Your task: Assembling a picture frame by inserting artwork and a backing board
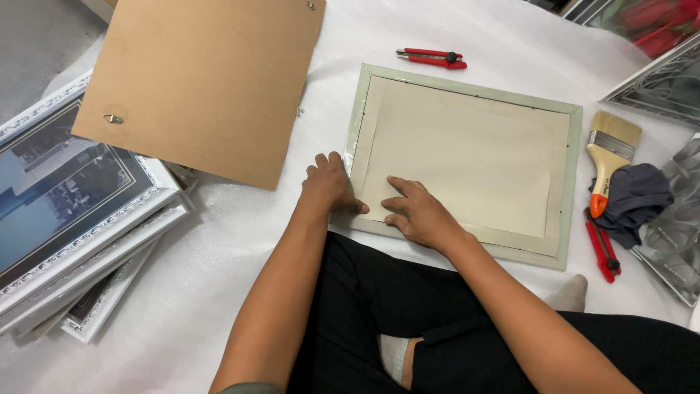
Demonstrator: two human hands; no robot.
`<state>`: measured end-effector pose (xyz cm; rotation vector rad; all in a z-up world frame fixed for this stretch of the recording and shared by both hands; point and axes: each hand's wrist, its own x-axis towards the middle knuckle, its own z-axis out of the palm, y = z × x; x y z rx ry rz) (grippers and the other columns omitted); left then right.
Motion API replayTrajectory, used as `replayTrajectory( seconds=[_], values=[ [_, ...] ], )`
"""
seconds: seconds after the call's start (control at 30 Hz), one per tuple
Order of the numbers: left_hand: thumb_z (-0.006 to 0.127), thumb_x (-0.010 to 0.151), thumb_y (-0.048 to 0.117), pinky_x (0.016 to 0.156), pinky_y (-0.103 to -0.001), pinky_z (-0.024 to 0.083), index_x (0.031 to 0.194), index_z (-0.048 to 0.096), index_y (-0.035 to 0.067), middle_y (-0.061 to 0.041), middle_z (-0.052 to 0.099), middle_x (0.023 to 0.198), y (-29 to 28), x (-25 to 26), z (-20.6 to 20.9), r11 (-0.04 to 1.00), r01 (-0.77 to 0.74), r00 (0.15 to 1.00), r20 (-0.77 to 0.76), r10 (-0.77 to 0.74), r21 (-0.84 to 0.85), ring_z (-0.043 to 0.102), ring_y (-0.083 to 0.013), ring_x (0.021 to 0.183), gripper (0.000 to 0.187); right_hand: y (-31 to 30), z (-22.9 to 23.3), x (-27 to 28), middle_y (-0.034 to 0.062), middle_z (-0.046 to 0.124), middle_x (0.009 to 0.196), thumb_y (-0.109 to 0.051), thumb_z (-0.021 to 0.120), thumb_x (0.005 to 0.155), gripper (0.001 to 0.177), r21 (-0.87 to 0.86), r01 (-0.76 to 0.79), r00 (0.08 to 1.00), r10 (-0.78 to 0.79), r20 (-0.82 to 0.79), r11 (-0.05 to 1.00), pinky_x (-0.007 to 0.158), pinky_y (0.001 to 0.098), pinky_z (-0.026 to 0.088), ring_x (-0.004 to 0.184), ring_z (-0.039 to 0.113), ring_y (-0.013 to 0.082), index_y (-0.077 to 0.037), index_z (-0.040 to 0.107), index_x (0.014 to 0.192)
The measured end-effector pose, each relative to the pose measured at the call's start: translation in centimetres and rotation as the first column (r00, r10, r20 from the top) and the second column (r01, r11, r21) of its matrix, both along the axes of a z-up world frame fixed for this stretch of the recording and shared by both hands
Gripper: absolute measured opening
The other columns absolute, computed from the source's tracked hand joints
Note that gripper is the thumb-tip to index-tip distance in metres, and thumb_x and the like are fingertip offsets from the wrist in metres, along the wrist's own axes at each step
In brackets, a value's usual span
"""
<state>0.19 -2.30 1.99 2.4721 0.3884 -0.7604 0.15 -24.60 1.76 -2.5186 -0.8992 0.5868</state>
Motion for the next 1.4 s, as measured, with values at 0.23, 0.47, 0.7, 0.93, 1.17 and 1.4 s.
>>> replayTrajectory(
  seconds=[0.23,0.47,0.7,0.93,1.17,1.4],
  values=[
    [0.100,0.054,0.054,0.100,-0.072,0.046,0.137,0.031,0.002,-0.027,0.040,0.136,-0.2,0.5,-2.1,0.997,0.034,0.999,0.011,-0.035,0.069,0.044,-0.0563,0.131,0.120,-1.0,-0.3,0.3,0.0090,0.046,0.150,-0.028,0.079,0.085,0.044,-0.082,0.073,0.997,-0.072,0.015,0.994,0.118,0.0427,0.042,0.140,0.048,0.0295,-0.025,0.068,0.128],
    [0.071,0.086,0.064,0.126,-0.057,0.008,0.166,0.013,0.009,-0.023,0.010,0.171,-3.9,0.2,1.7,0.902,0.350,0.898,0.186,-0.400,0.252,0.008,-0.0390,0.159,0.113,-1.5,0.2,-0.5,0.0164,0.044,0.153,-0.027,0.074,0.090,0.047,-0.093,0.022,0.998,-0.017,0.057,0.995,0.120,0.0454,0.039,0.145,0.042,0.0354,-0.018,0.063,0.134],
    [0.061,0.085,0.074,0.125,-0.056,0.018,0.159,0.029,0.002,-0.018,0.027,0.167,-4.4,0.6,-1.1,0.866,0.394,0.875,0.164,-0.456,0.308,0.024,-0.0321,0.156,0.108,-9.3,2.2,0.4,0.0254,0.049,0.151,-0.035,0.063,0.095,0.058,-0.221,0.065,0.998,-0.068,-0.009,0.973,0.118,0.0517,0.038,0.143,0.046,0.0411,-0.007,0.055,0.144],
    [0.063,0.082,0.081,0.120,-0.053,0.024,0.149,0.043,-0.003,-0.023,0.042,0.157,-4.2,2.6,-6.3,0.898,0.192,0.762,0.517,-0.390,0.396,0.033,-0.0370,0.149,0.109,-25.1,0.5,5.1,0.0112,0.026,0.169,-0.044,0.060,0.092,0.072,-0.698,0.186,0.958,-0.286,-0.029,0.692,0.123,0.0467,0.037,0.151,0.037,0.0321,-0.009,0.041,0.152],
    [0.062,0.092,0.069,0.107,-0.048,0.039,0.115,0.065,-0.001,-0.016,0.064,0.116,-4.2,5.2,-5.0,0.875,0.151,0.707,0.568,-0.420,0.460,0.056,-0.0341,0.116,0.073,-29.1,-3.8,5.2,0.0054,0.022,0.171,-0.038,0.060,0.091,0.075,-0.600,0.278,0.906,-0.412,-0.095,0.750,0.123,0.0422,0.033,0.150,0.037,0.0309,-0.010,0.035,0.156],
    [0.063,0.090,0.065,0.115,-0.047,0.033,0.141,0.051,-0.004,-0.022,0.043,0.154,-4.0,11.4,-7.3,0.862,0.160,0.744,0.515,-0.426,0.481,0.042,-0.0358,0.142,0.087,-24.1,-0.1,5.4,0.0095,0.048,0.146,-0.037,0.057,0.092,0.050,-0.701,0.297,0.915,-0.402,0.015,0.649,0.102,0.0458,0.053,0.123,0.060,0.0318,-0.006,0.060,0.130]
  ],
)
